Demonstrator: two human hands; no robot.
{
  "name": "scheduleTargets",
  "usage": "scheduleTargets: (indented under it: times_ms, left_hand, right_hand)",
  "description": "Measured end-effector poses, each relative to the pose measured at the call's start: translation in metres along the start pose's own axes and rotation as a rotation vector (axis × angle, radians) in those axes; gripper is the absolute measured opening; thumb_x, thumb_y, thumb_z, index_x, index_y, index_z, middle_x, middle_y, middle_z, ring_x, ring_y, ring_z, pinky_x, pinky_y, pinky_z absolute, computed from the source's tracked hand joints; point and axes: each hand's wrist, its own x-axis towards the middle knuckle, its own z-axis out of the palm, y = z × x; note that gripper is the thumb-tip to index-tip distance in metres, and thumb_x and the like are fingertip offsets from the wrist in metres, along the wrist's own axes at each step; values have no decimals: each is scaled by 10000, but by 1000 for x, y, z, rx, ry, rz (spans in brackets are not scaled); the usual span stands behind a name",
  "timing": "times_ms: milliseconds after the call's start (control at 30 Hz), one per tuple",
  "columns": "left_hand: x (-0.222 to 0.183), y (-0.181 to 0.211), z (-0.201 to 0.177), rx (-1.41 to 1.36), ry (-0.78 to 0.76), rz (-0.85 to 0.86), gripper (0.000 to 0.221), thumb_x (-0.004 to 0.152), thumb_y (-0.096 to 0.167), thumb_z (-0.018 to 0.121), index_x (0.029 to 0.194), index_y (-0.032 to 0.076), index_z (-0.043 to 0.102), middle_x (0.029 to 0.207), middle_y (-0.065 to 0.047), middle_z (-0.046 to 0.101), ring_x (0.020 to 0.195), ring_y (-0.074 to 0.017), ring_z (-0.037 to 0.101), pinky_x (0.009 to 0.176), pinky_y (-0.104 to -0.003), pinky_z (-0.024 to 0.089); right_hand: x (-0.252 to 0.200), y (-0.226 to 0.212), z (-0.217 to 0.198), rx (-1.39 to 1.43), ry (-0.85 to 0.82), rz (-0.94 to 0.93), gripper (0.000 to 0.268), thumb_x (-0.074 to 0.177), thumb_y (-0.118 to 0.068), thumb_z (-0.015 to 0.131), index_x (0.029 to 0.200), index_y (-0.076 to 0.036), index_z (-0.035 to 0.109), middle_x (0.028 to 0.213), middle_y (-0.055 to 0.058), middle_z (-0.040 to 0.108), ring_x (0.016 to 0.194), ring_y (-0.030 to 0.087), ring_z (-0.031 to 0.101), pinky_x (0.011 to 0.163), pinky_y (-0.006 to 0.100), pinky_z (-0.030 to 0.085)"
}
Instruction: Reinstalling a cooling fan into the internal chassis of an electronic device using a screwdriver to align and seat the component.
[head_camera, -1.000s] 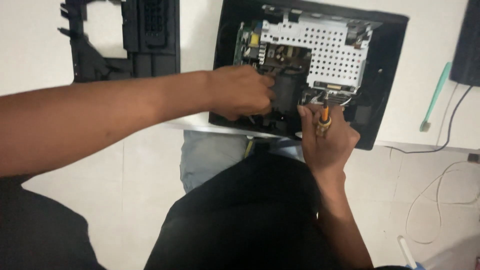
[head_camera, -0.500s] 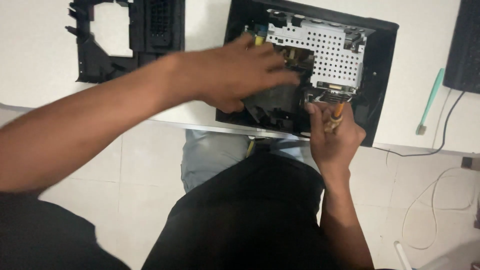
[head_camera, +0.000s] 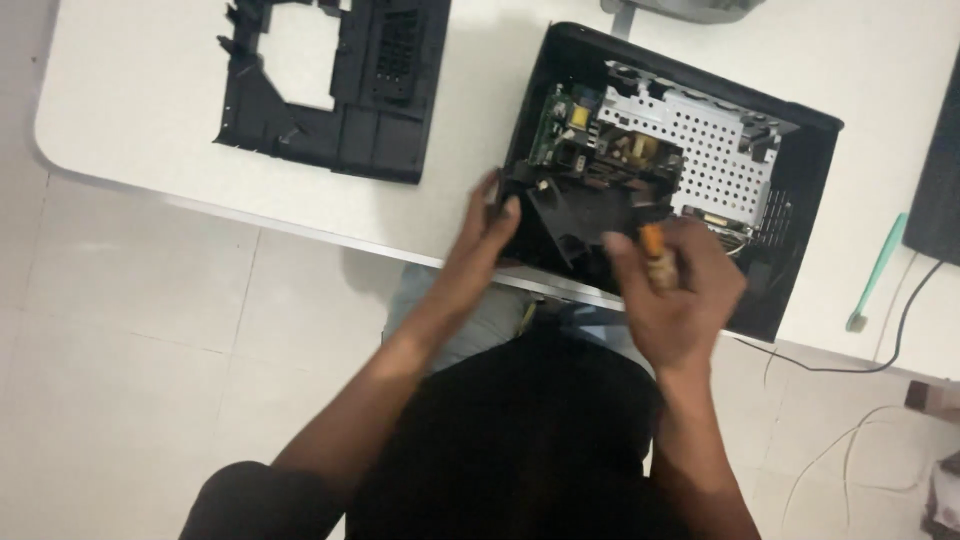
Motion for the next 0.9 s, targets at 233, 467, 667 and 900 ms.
scheduleTargets:
  times_ms: [233, 467, 667, 900]
  left_hand:
    - [-25, 8, 7, -39, -73, -51, 1020, 960, 722, 422, 1662, 105, 15, 1695, -299, 2, 1555, -491, 103, 1228, -660, 153]
    - [-26, -1, 7, -99, -60, 23, 972, 992, 686, 424, 1662, 106, 25, 1690, -303, -7, 1551, -512, 61, 1223, -682, 119]
    - [-27, -6, 6, -142, -80, 63, 979, 1003, 683, 411, 1655, 79, 1, 1684, -321, -35, 1545, -537, 46, 1220, -690, 107]
    - [-26, -11, 3, -142, -90, 104, 923, 1037, 643, 399, 1653, 82, 2, 1680, -326, -46, 1540, -551, 13, 1217, -700, 95]
  right_hand:
    - [30, -52, 18, 22, -256, -6, 474, 734, -189, 989, 1049, 17, 701, 905, 235, 701, 870, 477, 697, 750, 483, 556]
    - [28, 4, 10, -103, -254, -161, 254, 851, -146, 905, 944, 19, 736, 841, 230, 671, 794, 475, 675, 672, 480, 520]
    - [31, 3, 6, -31, -276, -160, 210, 891, -104, 894, 831, -34, 705, 699, 137, 600, 644, 335, 635, 585, 367, 461]
    - [34, -17, 17, -88, -306, -252, 277, 816, -150, 938, 838, 5, 709, 695, 171, 618, 626, 390, 646, 559, 407, 501]
